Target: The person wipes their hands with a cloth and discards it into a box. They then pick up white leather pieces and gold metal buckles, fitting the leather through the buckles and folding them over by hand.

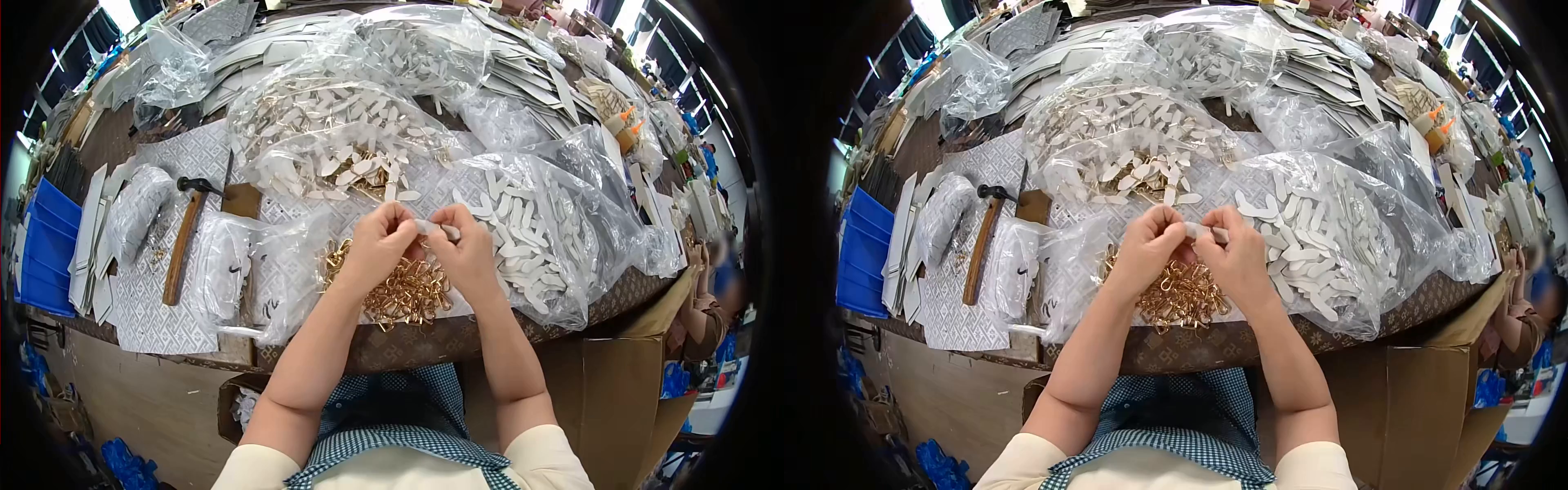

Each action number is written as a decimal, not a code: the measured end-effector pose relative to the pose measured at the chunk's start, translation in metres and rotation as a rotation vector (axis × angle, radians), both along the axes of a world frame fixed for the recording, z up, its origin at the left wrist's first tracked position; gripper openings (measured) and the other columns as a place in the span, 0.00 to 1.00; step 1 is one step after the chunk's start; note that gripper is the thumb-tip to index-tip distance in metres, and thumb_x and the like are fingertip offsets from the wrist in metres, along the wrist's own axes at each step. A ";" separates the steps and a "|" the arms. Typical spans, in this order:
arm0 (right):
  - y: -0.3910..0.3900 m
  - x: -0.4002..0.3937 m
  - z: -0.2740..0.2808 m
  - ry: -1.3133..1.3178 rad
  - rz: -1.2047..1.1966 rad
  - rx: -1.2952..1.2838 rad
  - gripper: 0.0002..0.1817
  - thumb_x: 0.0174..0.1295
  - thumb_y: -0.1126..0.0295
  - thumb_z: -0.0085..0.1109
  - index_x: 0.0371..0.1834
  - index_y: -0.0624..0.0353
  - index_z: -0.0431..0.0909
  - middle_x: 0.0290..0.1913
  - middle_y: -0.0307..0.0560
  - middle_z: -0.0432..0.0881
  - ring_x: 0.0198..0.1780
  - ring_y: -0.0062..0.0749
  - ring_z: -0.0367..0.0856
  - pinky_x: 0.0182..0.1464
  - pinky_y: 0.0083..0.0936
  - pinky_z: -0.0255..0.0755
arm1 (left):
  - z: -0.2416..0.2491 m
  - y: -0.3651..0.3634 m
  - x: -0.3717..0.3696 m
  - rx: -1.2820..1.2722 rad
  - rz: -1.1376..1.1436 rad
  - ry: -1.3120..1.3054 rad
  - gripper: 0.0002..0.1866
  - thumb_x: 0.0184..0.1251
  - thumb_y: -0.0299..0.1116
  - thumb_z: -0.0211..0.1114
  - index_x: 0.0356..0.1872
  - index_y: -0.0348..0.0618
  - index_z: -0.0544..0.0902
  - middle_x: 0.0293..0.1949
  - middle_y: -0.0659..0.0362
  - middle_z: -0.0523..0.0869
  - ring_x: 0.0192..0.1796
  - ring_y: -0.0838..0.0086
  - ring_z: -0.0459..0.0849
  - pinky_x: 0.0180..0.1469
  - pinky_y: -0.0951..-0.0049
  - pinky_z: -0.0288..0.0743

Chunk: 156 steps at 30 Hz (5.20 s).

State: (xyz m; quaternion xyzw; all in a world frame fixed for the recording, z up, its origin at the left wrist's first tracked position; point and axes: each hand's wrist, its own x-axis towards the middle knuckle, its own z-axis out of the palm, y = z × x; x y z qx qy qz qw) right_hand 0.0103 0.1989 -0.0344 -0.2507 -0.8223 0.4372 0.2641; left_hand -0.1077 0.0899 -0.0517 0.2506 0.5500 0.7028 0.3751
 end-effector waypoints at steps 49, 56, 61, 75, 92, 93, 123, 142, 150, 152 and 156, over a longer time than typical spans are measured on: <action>-0.008 0.030 -0.021 0.150 -0.136 -0.112 0.06 0.69 0.71 0.55 0.41 0.63 0.74 0.26 0.46 0.80 0.27 0.25 0.80 0.31 0.26 0.72 | -0.002 0.003 0.021 0.088 -0.107 0.163 0.10 0.72 0.22 0.58 0.49 0.30 0.84 0.47 0.57 0.80 0.45 0.72 0.88 0.47 0.77 0.84; -0.010 0.033 -0.023 0.179 -0.127 -0.175 0.04 0.68 0.75 0.54 0.41 0.64 0.75 0.27 0.37 0.77 0.28 0.15 0.73 0.30 0.18 0.68 | -0.011 0.005 0.020 0.095 -0.095 0.110 0.09 0.70 0.24 0.64 0.47 0.31 0.85 0.42 0.61 0.82 0.39 0.80 0.85 0.41 0.80 0.80; -0.013 0.033 -0.016 0.189 -0.096 -0.151 0.03 0.68 0.76 0.54 0.40 0.64 0.74 0.25 0.36 0.75 0.26 0.15 0.70 0.27 0.18 0.65 | -0.005 0.001 0.014 0.093 -0.181 0.035 0.09 0.71 0.26 0.63 0.47 0.32 0.85 0.39 0.59 0.85 0.35 0.80 0.85 0.37 0.79 0.79; -0.022 0.050 -0.002 0.064 0.082 -0.080 0.19 0.61 0.71 0.68 0.55 0.61 0.77 0.32 0.44 0.84 0.32 0.21 0.81 0.35 0.22 0.75 | -0.007 -0.001 0.006 -0.033 -0.395 -0.028 0.11 0.70 0.35 0.67 0.38 0.35 0.82 0.28 0.60 0.85 0.29 0.80 0.84 0.30 0.79 0.80; -0.005 0.022 0.000 -0.015 0.061 0.105 0.13 0.60 0.69 0.62 0.45 0.62 0.76 0.30 0.54 0.84 0.31 0.40 0.86 0.34 0.32 0.76 | -0.010 0.004 0.008 -0.041 -0.118 0.127 0.09 0.75 0.32 0.59 0.38 0.36 0.76 0.30 0.61 0.82 0.30 0.80 0.82 0.32 0.78 0.77; -0.001 0.014 -0.004 0.002 0.068 0.108 0.13 0.61 0.68 0.61 0.45 0.62 0.76 0.30 0.54 0.84 0.31 0.40 0.86 0.34 0.33 0.76 | -0.012 0.005 0.008 -0.027 -0.051 0.114 0.09 0.75 0.32 0.59 0.39 0.36 0.76 0.30 0.61 0.82 0.30 0.80 0.82 0.32 0.78 0.78; 0.056 0.031 -0.017 -0.075 -0.055 0.055 0.06 0.68 0.75 0.54 0.41 0.64 0.80 0.30 0.42 0.83 0.33 0.23 0.82 0.36 0.20 0.74 | 0.006 -0.003 0.010 -0.233 0.015 0.568 0.06 0.65 0.29 0.69 0.34 0.38 0.82 0.26 0.63 0.82 0.26 0.83 0.76 0.29 0.80 0.70; -0.026 0.037 -0.015 0.156 -0.179 0.181 0.11 0.62 0.74 0.61 0.47 0.61 0.81 0.40 0.50 0.84 0.36 0.39 0.85 0.34 0.29 0.79 | 0.003 -0.001 0.015 -0.065 -0.117 0.254 0.15 0.72 0.24 0.57 0.55 0.34 0.84 0.43 0.56 0.88 0.43 0.75 0.89 0.40 0.78 0.83; -0.030 0.037 -0.010 0.118 -0.197 -0.077 0.09 0.61 0.74 0.59 0.43 0.62 0.77 0.38 0.52 0.84 0.37 0.43 0.85 0.37 0.35 0.77 | 0.006 -0.004 0.008 0.023 -0.232 -0.020 0.10 0.71 0.26 0.63 0.48 0.32 0.85 0.38 0.56 0.89 0.41 0.74 0.90 0.37 0.79 0.84; -0.029 0.039 -0.009 0.137 -0.171 -0.095 0.08 0.61 0.74 0.59 0.43 0.63 0.77 0.36 0.48 0.84 0.35 0.34 0.83 0.36 0.30 0.75 | 0.004 -0.006 0.005 0.037 -0.236 -0.033 0.09 0.70 0.29 0.67 0.44 0.34 0.86 0.37 0.57 0.89 0.38 0.76 0.89 0.36 0.79 0.84; -0.024 0.044 -0.017 0.151 -0.116 -0.008 0.08 0.62 0.76 0.59 0.43 0.64 0.79 0.34 0.42 0.84 0.32 0.18 0.80 0.34 0.20 0.73 | 0.008 -0.006 0.008 -0.061 -0.247 0.121 0.06 0.68 0.27 0.67 0.40 0.35 0.85 0.35 0.60 0.88 0.34 0.82 0.85 0.33 0.82 0.80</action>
